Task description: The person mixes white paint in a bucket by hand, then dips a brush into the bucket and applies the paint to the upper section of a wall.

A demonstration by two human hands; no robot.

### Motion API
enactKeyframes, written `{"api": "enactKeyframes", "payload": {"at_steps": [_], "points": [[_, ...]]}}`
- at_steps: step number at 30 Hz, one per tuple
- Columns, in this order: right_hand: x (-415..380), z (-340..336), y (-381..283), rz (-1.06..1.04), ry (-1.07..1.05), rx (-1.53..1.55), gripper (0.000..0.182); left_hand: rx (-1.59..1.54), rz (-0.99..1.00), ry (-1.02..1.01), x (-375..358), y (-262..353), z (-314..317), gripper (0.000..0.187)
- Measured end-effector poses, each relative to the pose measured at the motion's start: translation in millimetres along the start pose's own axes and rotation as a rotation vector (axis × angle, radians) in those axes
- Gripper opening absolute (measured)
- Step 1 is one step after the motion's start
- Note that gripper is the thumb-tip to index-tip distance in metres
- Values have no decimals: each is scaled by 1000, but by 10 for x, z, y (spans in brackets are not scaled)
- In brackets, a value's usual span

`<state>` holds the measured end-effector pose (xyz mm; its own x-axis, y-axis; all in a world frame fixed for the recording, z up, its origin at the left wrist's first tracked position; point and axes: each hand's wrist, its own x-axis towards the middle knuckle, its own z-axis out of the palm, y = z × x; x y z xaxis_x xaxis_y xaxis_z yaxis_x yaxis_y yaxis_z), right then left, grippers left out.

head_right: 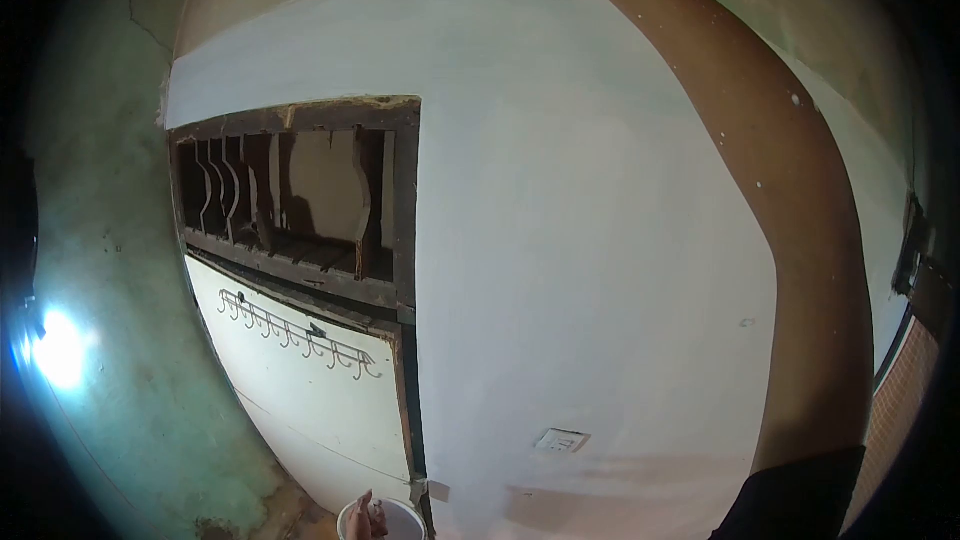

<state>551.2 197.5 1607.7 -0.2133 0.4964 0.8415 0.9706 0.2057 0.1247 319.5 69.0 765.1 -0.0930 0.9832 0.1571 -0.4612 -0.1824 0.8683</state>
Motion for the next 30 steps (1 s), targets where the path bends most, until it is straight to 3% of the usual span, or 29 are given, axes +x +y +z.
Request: {"api": "enactKeyframes", "payload": {"at_steps": [4,7,9,10,11,12,13,16,19,21,23,26,28,29,30], "points": [[-18,35,424,2,147,27,44,-38,-210,85,115,169,133,47],[-280,-151,902,40,146,-248,56,-59,-359,134,114,211,287,45],[-468,-375,1216,167,21,-300,64,653,281,-49,76,248,351,46],[-614,-530,1319,285,-82,-254,67,660,279,-72,164,191,286,46],[-718,-592,1567,306,-81,-265,67,298,-54,-51,314,65,172,48],[-834,-646,1886,195,-5,-243,47,-64,-387,-24,417,2,115,50],[-955,-722,2145,82,69,-222,33,-54,-395,-40,437,49,165,50],[-1324,-925,2493,213,80,-263,32,-54,-372,-4,407,168,368,50],[-1531,-1177,2907,271,70,-335,31,-59,-213,-19,396,147,357,54],[-1614,-1392,3370,252,120,-318,30,-24,-218,-138,446,163,290,54],[-1693,-1498,3367,234,176,-306,30,-54,-243,-150,486,127,222,54],[-1691,-1668,3333,258,307,-553,29,-76,-270,-151,424,245,327,56],[-1452,-1757,3728,79,310,-1047,30,-61,-263,-143,423,264,342,56],[-1474,-1670,3487,80,309,-1049,30,-35,-298,-149,455,214,287,57],[-1484,-1471,2957,286,188,-1014,48,-9,-333,-154,473,188,253,57]]}}
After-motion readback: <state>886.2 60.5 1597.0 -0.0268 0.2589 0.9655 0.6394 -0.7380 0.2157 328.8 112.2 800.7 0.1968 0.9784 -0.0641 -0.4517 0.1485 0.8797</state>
